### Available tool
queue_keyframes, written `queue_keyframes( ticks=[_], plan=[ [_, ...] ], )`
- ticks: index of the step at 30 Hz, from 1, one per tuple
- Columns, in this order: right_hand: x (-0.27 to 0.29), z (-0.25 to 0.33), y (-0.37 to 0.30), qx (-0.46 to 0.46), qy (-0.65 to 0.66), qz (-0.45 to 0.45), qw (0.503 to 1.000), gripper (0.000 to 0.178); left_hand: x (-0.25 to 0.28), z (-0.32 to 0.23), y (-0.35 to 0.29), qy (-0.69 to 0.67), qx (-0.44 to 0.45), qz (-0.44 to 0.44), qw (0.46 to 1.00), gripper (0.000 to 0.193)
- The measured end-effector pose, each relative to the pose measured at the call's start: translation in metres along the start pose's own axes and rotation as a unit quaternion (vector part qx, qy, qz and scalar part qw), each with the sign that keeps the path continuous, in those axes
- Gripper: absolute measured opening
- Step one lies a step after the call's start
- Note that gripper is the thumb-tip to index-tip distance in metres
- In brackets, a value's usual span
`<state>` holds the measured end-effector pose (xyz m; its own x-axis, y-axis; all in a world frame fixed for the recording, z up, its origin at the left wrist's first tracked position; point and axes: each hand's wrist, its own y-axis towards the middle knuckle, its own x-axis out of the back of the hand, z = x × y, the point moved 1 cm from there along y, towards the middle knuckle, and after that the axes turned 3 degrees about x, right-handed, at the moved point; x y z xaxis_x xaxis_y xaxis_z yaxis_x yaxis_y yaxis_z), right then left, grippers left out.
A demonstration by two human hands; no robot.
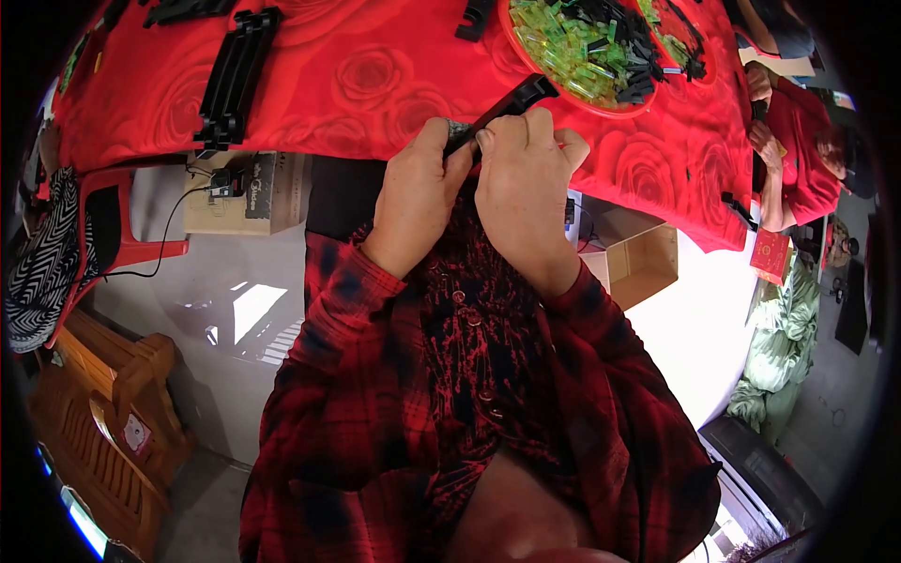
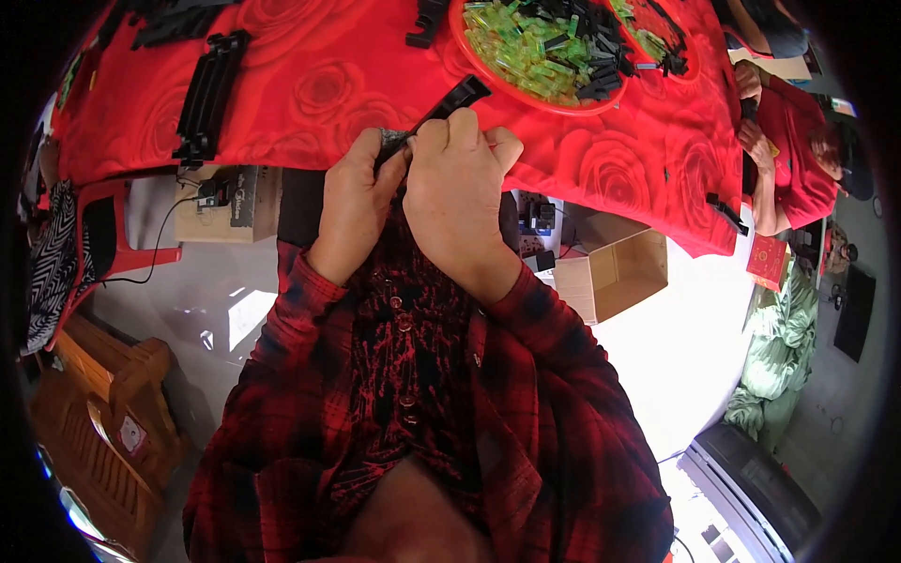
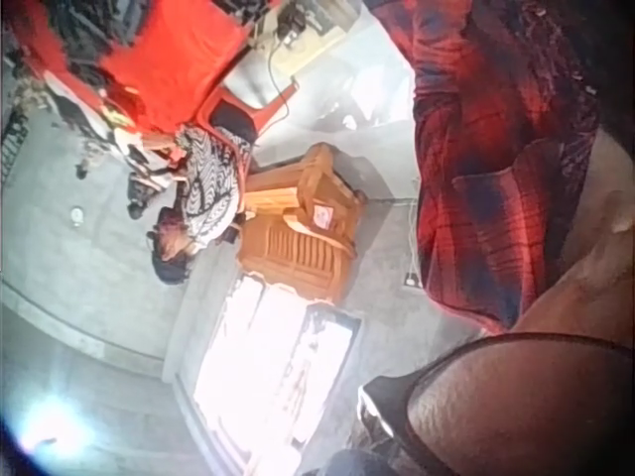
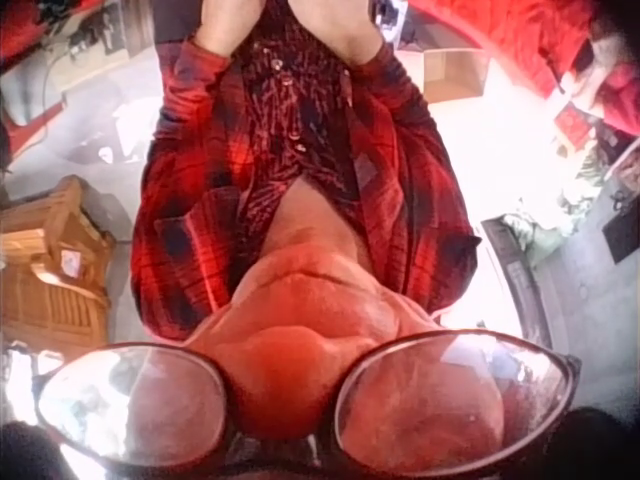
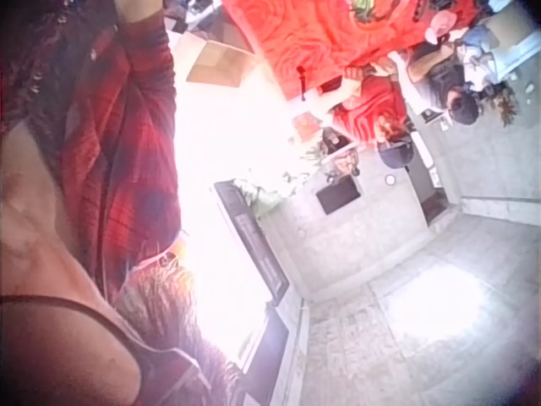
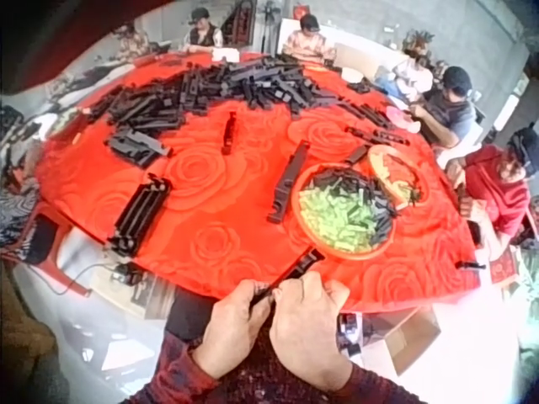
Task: The person assembles black plastic mechanical components by hand, then applies stickers to them.
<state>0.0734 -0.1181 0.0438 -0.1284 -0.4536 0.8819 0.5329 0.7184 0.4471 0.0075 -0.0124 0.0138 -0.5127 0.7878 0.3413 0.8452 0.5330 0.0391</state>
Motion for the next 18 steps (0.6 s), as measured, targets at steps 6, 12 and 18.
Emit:
queue_keyframes(
  ticks=[6, 12, 18],
  plan=[
    [0.002, -0.001, -0.002, -0.048, 0.065, -0.034, 0.996, 0.009, 0.0, 0.008, 0.003, 0.023, 0.043, 0.016, 0.999, 0.022],
    [0.011, -0.008, -0.004, -0.146, 0.206, -0.179, 0.951, 0.01, 0.006, -0.001, 0.005, -0.087, 0.113, 0.059, 0.988, 0.019],
    [0.013, -0.007, -0.003, -0.137, 0.208, -0.2, 0.948, 0.019, 0.005, 0.002, 0.003, -0.166, 0.114, 0.06, 0.978, 0.019]
  ],
)
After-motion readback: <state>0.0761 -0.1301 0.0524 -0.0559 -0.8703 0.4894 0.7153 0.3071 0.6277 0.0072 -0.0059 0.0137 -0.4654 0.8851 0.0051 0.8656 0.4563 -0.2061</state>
